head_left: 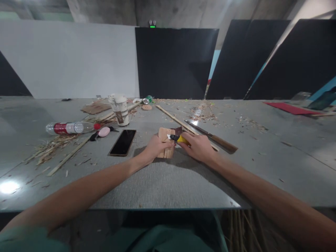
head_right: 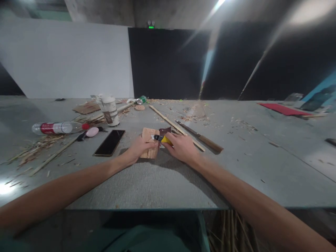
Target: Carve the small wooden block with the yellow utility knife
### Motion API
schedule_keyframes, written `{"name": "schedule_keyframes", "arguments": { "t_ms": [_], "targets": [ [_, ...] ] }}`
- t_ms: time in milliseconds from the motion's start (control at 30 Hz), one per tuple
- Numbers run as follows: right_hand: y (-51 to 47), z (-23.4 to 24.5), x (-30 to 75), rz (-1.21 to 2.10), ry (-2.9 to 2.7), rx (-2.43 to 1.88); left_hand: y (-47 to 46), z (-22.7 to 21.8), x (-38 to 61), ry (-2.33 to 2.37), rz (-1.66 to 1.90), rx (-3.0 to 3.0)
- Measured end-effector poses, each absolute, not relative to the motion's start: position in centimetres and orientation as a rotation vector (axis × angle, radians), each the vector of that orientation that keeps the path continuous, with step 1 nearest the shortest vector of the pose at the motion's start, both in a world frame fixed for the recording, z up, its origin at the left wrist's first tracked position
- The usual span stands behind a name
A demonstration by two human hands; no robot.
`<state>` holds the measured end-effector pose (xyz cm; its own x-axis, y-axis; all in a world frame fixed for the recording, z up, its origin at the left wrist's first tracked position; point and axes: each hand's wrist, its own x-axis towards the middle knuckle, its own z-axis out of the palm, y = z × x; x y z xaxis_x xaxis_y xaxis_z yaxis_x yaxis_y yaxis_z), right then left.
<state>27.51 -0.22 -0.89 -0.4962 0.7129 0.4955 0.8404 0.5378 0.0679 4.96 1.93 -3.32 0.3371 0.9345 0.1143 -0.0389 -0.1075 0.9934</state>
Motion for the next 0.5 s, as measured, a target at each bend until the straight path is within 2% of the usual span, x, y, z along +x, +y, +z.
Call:
{"name": "schedule_keyframes", "arguments": {
  "t_ms": [500],
  "targets": [
    [-0.9, -1.6, 26.0, -0.383, -2.249, -1.325, 2.0, -3.2, 5.1, 0.857, 1.116, 1.355]
  ]
}}
